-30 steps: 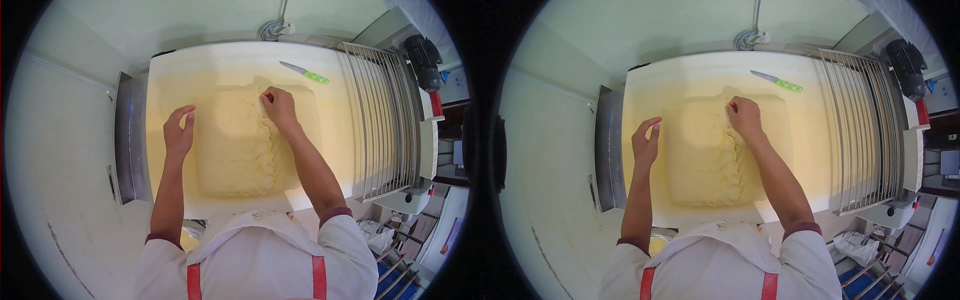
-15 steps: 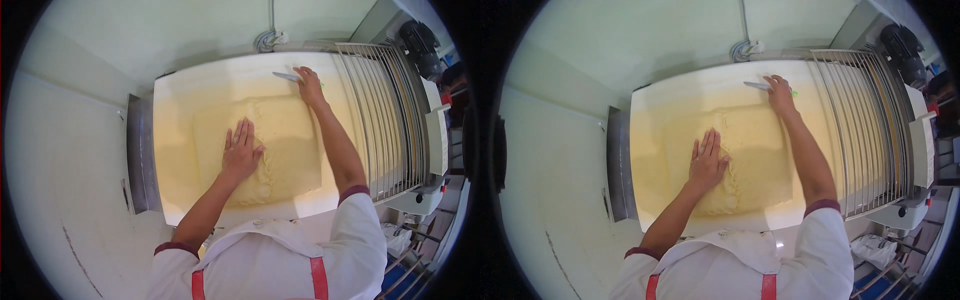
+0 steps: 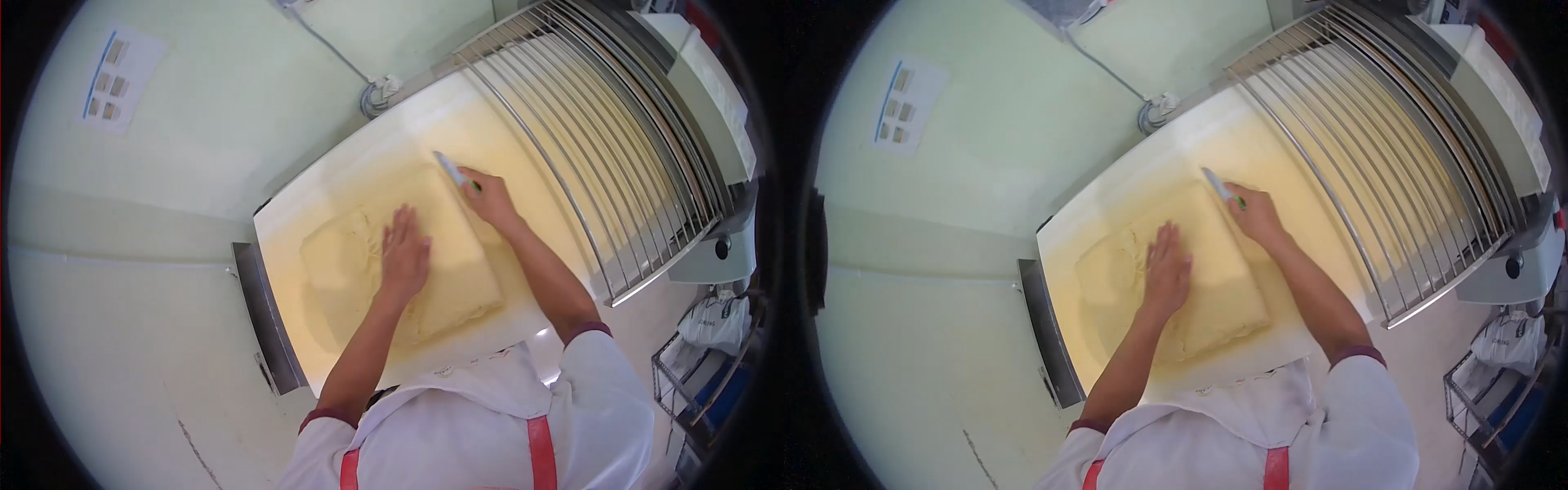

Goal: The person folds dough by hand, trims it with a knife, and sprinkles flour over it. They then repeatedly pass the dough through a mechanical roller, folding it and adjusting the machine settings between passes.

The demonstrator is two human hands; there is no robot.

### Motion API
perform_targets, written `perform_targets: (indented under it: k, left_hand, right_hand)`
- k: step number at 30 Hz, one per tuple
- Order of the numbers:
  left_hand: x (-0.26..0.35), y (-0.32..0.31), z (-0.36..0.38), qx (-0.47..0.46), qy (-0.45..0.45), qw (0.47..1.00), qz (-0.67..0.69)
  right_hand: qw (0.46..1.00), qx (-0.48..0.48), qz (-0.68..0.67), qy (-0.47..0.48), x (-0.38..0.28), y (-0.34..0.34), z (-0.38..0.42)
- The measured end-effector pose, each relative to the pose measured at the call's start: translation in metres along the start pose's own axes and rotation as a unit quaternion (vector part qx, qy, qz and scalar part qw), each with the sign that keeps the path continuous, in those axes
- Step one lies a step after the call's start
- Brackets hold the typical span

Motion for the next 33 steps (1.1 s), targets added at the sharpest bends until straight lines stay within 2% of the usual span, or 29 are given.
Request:
perform_targets:
  k: [2, 6, 9, 12, 15, 17, 21, 23, 26, 29, 30, 32, 33]
  left_hand:
    - [0.026, -0.014, -0.031, 0.01, -0.004, 0.999, -0.03]
    - [0.036, -0.031, -0.054, -0.016, 0.032, 0.996, -0.082]
    - [0.035, -0.032, -0.056, -0.029, 0.055, 0.994, -0.089]
    - [0.039, -0.03, -0.062, -0.019, 0.057, 0.994, -0.091]
    - [0.037, -0.034, -0.059, -0.017, 0.06, 0.993, -0.099]
    - [0.035, -0.034, -0.059, -0.012, 0.054, 0.993, -0.107]
    - [0.035, -0.038, -0.055, 0.004, 0.052, 0.994, -0.1]
    - [0.036, -0.037, -0.059, 0.01, 0.044, 0.994, -0.104]
    - [0.034, -0.041, -0.056, 0.014, 0.031, 0.994, -0.108]
    - [0.035, -0.037, -0.052, 0.002, 0.021, 0.997, -0.073]
    - [0.036, -0.03, -0.046, 0.048, -0.001, 0.999, 0.02]
    - [0.029, -0.01, -0.022, 0.141, -0.048, 0.968, 0.203]
    - [0.022, -0.015, -0.009, 0.098, -0.042, 0.953, 0.284]
  right_hand:
    - [0.999, 0.006, -0.05, -0.004, -0.001, -0.013, -0.006]
    - [0.993, -0.059, -0.039, -0.09, -0.013, -0.01, -0.015]
    - [0.995, -0.028, -0.095, -0.013, -0.006, 0.003, 0.026]
    - [0.995, -0.012, -0.098, -0.017, -0.005, 0.003, 0.034]
    - [0.99, -0.041, -0.121, -0.052, -0.006, -0.012, 0.0]
    - [0.991, -0.037, -0.117, -0.055, -0.005, -0.009, 0.012]
    - [0.988, -0.031, -0.138, -0.063, -0.014, 0.02, 0.092]
    - [0.983, -0.09, -0.118, -0.112, -0.019, 0.029, 0.141]
    - [0.995, -0.051, -0.076, -0.032, -0.032, 0.048, 0.215]
    - [0.993, -0.086, -0.043, -0.066, -0.045, 0.059, 0.286]
    - [0.991, -0.105, -0.028, -0.081, -0.046, 0.06, 0.309]
    - [0.996, -0.081, -0.008, -0.044, -0.055, 0.062, 0.352]
    - [0.997, -0.071, 0.001, -0.024, -0.061, 0.062, 0.36]
Point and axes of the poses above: each hand's wrist, its own z-axis away from the middle knuckle, its own y-axis out of the back of the hand, x = y × z, the point moved 8 cm from there along -z, towards the middle knuckle, and after that the axes turned 10 degrees about -x, right-handed, at the moved point
